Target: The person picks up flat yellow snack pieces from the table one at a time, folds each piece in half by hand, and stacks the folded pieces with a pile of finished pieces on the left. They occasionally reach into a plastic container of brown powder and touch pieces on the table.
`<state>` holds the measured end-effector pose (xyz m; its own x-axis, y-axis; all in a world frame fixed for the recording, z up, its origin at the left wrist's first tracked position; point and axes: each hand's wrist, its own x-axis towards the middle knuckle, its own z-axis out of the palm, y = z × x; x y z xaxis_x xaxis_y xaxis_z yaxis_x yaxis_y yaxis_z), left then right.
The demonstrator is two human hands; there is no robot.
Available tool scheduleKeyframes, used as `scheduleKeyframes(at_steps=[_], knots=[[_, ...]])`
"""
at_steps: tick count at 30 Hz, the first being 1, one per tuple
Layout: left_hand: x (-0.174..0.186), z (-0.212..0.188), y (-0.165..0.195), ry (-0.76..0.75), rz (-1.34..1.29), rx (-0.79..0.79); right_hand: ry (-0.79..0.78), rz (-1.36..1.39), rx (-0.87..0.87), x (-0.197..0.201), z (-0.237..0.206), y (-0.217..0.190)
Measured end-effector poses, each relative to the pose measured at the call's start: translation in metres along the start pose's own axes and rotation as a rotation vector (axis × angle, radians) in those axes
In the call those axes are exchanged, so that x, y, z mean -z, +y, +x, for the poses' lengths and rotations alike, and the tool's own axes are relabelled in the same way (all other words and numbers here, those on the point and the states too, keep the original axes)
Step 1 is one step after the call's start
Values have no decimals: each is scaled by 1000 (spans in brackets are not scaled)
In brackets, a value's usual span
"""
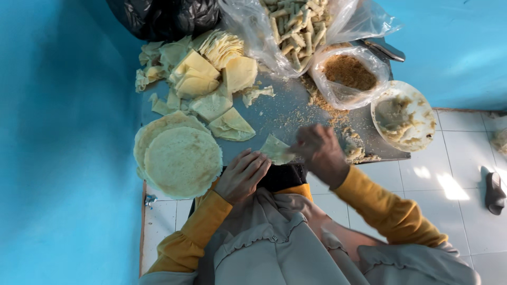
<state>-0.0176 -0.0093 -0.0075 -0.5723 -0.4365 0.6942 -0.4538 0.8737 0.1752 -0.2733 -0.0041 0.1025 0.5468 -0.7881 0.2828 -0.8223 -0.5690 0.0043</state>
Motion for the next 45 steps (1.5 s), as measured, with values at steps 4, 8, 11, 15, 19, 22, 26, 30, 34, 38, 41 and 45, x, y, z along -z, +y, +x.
scheduleKeyframes(at_steps=[4,8,11,15,19,22,26,30,34,38,41,45], knots=[[-1,1,1,31,4,-3,219,62,-65,20,20,90],[0,2,2,44,-14,18,191,-17,-240,35,41,138],[0,1,2,40,-16,20,162,-48,-202,42,58,146],[1,0,3,27,-30,23,159,-166,-83,44,83,146],[3,1,3,25,-33,27,89,-182,-44,43,92,143],[4,2,3,28,-36,25,82,-30,-104,46,90,140],[4,1,4,29,-52,33,-33,-24,-226,48,90,138],[5,3,5,41,-68,59,-6,-2,-189,36,92,133],[12,8,6,73,-197,147,-27,-13,-229,26,86,138],[22,19,16,182,-266,377,145,203,-244,31,78,153],[28,30,25,200,-207,509,167,584,-342,34,58,152],[34,47,30,135,-112,624,33,1174,-515,11,41,93]])
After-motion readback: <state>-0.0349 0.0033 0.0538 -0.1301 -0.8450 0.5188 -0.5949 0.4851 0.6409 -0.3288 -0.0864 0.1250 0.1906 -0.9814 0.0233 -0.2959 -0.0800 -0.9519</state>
